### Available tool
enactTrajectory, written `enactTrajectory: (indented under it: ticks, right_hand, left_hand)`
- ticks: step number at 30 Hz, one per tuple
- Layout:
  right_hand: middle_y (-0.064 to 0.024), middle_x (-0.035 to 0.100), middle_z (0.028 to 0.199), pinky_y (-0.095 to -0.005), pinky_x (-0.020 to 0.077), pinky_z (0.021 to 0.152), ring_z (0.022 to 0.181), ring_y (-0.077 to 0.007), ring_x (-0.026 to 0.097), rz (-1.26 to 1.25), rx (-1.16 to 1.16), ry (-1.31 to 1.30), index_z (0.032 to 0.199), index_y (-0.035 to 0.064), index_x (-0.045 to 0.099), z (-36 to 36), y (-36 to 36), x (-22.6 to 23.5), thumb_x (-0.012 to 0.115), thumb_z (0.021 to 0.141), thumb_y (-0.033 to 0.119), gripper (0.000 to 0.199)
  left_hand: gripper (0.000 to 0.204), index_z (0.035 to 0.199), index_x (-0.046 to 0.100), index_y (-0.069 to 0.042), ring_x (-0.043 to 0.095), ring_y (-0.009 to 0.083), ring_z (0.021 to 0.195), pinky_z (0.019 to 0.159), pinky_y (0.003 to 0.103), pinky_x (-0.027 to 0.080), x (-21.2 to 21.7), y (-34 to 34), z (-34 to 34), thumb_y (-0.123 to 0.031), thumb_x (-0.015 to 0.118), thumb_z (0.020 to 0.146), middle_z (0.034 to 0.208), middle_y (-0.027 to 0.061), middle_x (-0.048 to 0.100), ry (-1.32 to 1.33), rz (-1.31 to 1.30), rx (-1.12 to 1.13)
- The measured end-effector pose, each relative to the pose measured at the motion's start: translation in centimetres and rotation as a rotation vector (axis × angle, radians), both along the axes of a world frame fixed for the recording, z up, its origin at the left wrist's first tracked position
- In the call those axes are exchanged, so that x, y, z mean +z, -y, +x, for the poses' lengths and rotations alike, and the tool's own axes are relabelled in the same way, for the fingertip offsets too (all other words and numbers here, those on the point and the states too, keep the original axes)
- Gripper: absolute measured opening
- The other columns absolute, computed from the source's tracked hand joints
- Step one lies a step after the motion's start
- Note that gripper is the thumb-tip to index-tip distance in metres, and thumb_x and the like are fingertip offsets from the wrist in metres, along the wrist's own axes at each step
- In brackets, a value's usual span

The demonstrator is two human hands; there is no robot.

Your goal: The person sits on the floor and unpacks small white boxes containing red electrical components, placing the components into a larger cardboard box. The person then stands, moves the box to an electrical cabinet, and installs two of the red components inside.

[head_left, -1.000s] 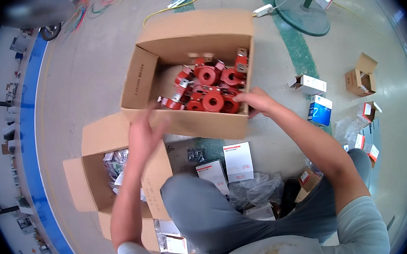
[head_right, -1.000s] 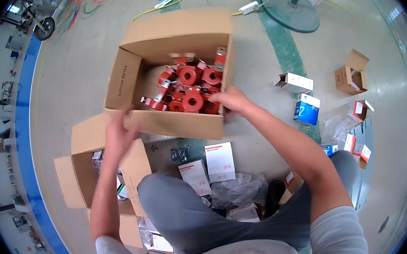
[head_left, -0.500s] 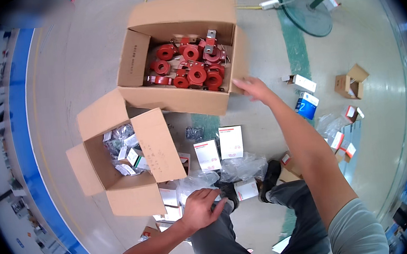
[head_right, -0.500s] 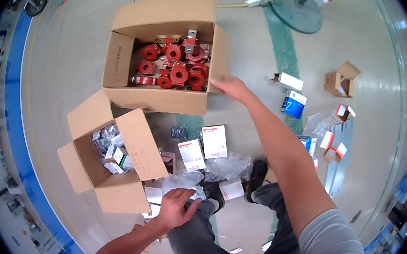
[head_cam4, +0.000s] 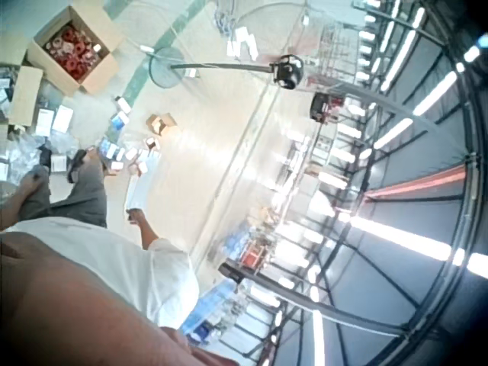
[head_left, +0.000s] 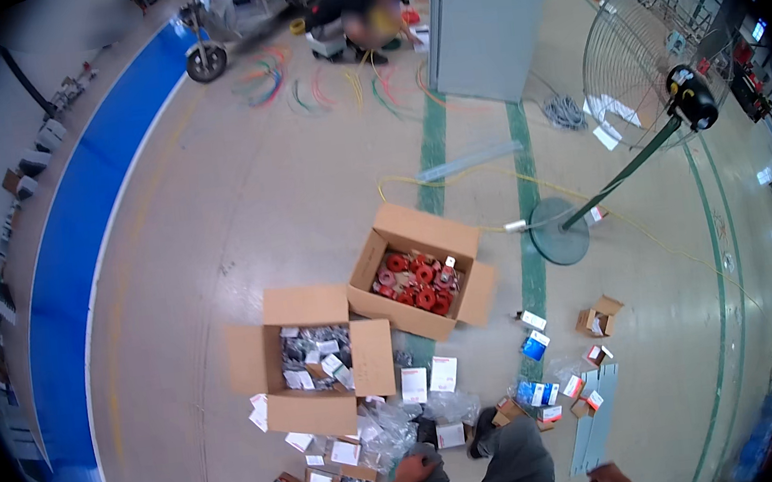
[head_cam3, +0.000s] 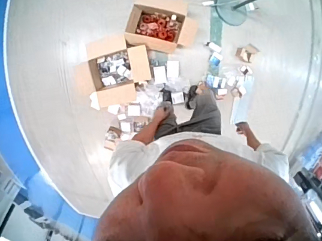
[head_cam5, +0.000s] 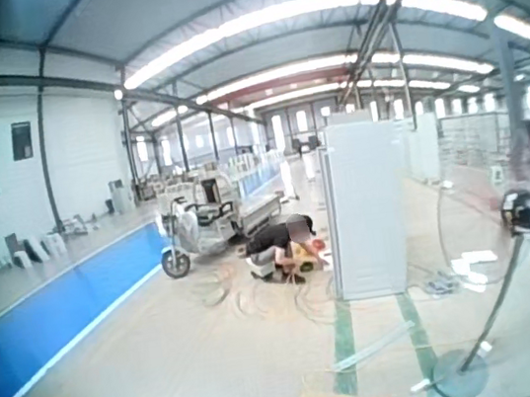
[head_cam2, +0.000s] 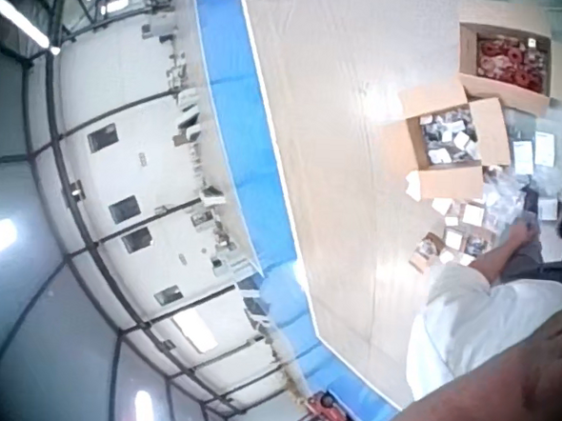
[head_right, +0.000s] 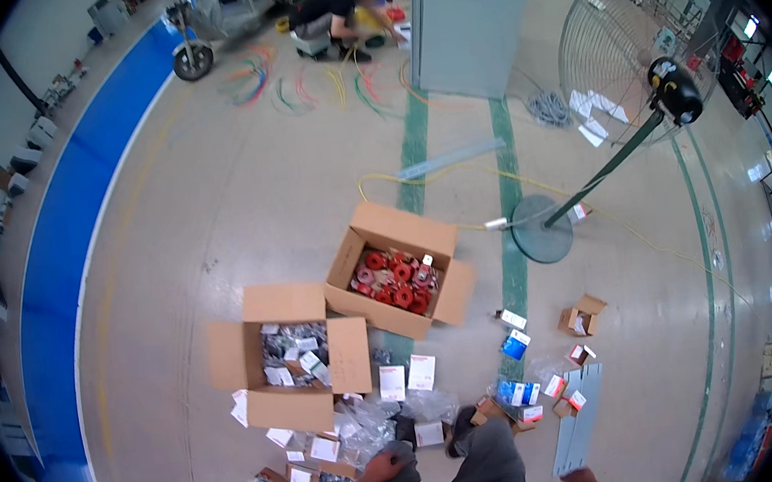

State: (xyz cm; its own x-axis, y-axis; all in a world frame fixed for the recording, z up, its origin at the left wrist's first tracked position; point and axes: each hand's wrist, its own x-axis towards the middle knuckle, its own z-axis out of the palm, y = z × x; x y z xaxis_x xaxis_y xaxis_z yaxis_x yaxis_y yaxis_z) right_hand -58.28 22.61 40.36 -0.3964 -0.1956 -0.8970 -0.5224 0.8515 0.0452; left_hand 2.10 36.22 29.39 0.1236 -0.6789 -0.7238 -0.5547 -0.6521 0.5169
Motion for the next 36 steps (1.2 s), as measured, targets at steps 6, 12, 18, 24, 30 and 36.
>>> enactTrajectory:
  ticks: [6,12,18,24,30,36]
  right_hand:
    - [-0.0174,0.074,0.098,-0.0465,0.0576,0.075,0.086,-0.0339,0.072,-0.002,0.208,0.116,0.106,0.0026,0.073,7.3,-0.8,1.9,0.074,0.087,0.021,0.027]
    - [-0.0165,0.075,0.107,-0.0485,0.056,0.085,0.095,-0.0375,0.072,-0.214,1.05,0.347,0.106,0.0051,0.073,13.8,3.0,-9.0,0.075,0.084,0.027,0.032]
    - [-0.0087,0.069,0.074,-0.0354,0.0549,0.058,0.065,-0.0215,0.069,-0.345,0.145,0.563,0.094,0.0019,0.072,25.5,25.8,-5.1,0.067,0.09,0.015,0.015]
    - [-0.0114,0.068,0.083,-0.0342,0.0565,0.058,0.066,-0.0214,0.069,-0.457,0.005,0.56,0.108,0.0025,0.07,29.6,39.7,-1.8,0.067,0.091,0.016,0.022]
    - [-0.0096,0.067,0.078,-0.037,0.056,0.056,0.06,-0.0229,0.064,-0.236,0.086,0.49,0.103,0.0007,0.072,29.8,43.4,-4.5,0.071,0.089,0.02,0.024]
    - [-0.01,0.068,0.081,-0.0402,0.0587,0.058,0.068,-0.0246,0.07,-0.092,0.475,0.365,0.099,0.0034,0.07,36.0,48.3,-1.3,0.071,0.09,0.02,0.019]
  left_hand:
    - [0.055,0.111,0.074,-0.007,0.069,0.0414,0.103,0.091,0.05,0.054,-1.6,3.8,13.5,-0.056,0.065,0.088,0.102,0.0213,0.075,0.149,0.003,-0.031]
    - [0.05,0.109,0.073,-0.004,0.071,0.04,0.099,0.088,0.047,0.056,5.1,15.6,21.1,-0.048,0.071,0.087,0.1,0.0226,0.074,0.297,-0.226,0.311]
    - [0.048,0.109,0.075,-0.005,0.073,0.0341,0.093,0.084,0.042,0.057,10.7,21.9,23.0,-0.048,0.072,0.087,0.092,0.0182,0.076,0.203,-0.215,0.54]
    - [0.043,0.105,0.075,-0.004,0.075,0.0279,0.084,0.077,0.039,0.057,15.2,20.0,20.5,-0.043,0.073,0.089,0.087,0.0156,0.076,0.146,-0.169,0.607]
    - [0.037,0.104,0.075,-0.001,0.074,0.0215,0.076,0.074,0.035,0.058,15.6,17.2,17.5,-0.035,0.074,0.091,0.088,0.0124,0.077,0.145,-0.085,1.049]
    - [0.042,0.107,0.076,-0.003,0.076,0.0204,0.076,0.074,0.034,0.058,12.4,14.2,15.3,-0.041,0.076,0.089,0.085,0.0127,0.077,0.013,0.14,1.2]
